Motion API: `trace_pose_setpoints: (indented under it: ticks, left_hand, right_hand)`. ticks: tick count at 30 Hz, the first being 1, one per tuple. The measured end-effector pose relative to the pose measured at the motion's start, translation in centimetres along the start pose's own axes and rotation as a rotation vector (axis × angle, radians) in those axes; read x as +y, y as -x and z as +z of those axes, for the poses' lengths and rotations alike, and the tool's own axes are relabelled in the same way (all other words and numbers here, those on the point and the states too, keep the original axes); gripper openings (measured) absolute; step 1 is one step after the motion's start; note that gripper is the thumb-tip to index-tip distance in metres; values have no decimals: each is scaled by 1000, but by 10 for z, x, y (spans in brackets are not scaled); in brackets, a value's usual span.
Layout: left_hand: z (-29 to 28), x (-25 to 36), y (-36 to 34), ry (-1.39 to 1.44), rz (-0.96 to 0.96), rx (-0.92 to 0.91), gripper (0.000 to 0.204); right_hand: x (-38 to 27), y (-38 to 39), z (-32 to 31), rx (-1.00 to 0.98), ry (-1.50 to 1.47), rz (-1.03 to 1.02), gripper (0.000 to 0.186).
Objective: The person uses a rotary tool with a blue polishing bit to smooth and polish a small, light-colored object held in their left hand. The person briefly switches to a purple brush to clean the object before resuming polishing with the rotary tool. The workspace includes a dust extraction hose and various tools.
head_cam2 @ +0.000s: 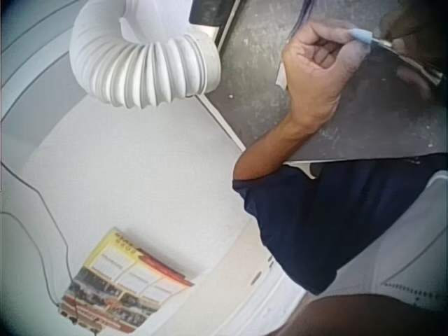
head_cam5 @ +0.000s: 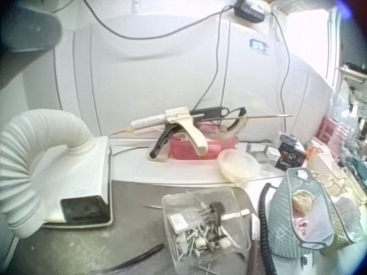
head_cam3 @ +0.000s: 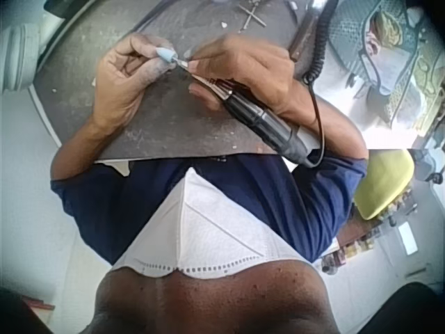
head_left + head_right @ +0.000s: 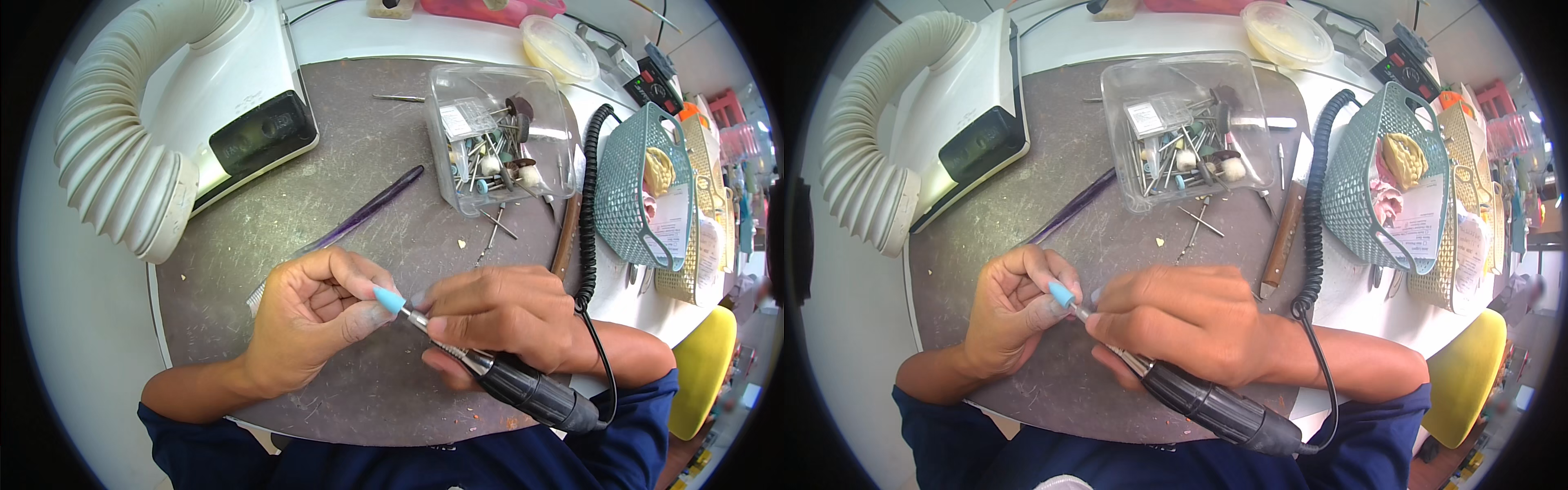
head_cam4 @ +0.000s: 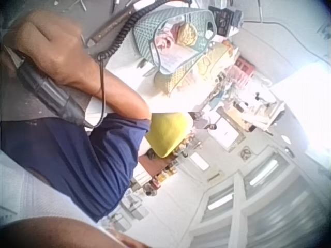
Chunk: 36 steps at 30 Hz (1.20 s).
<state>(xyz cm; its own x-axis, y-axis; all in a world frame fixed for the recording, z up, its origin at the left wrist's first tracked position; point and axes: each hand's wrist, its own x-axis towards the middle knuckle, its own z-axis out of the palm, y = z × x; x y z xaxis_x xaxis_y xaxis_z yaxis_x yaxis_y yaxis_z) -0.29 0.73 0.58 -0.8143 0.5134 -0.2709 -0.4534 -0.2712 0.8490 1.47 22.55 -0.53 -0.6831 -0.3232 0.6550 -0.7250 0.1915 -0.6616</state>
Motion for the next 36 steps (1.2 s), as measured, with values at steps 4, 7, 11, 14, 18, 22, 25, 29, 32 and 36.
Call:
trace_pose_setpoints:
  ticks: [4,7,11,14,18,22,25,29,32,36]
  left_hand:
    - [1,1,1,-24,-3,9,20]
    - [0,0,-1,-29,16,-6,20]
    - [-1,0,0,-22,19,-9,19]
    - [-3,-1,-2,-35,40,-35,19]
    - [-1,1,-1,-20,-4,-8,18]
    - [0,2,-1,-8,-20,-6,19]
    - [-2,0,-3,-17,17,-49,20]
    - [-2,-2,-2,24,14,-44,21]
    - [-2,-1,-2,11,9,-47,21]
    - [-1,1,-2,-4,-14,-36,21]
  right_hand:
    - [0,-1,0,10,18,28,23]
    - [0,0,1,13,-5,-13,23]
    - [1,0,1,-3,36,-44,22]
    - [0,1,1,-24,42,-88,24]
    - [0,2,1,47,86,-9,28]
    - [1,1,2,18,91,-57,29]
    - [2,2,4,1,94,-120,27]
    - [1,3,6,34,111,-98,25]
    - [0,1,5,31,110,-92,25]
    - [0,1,5,34,111,-75,26]
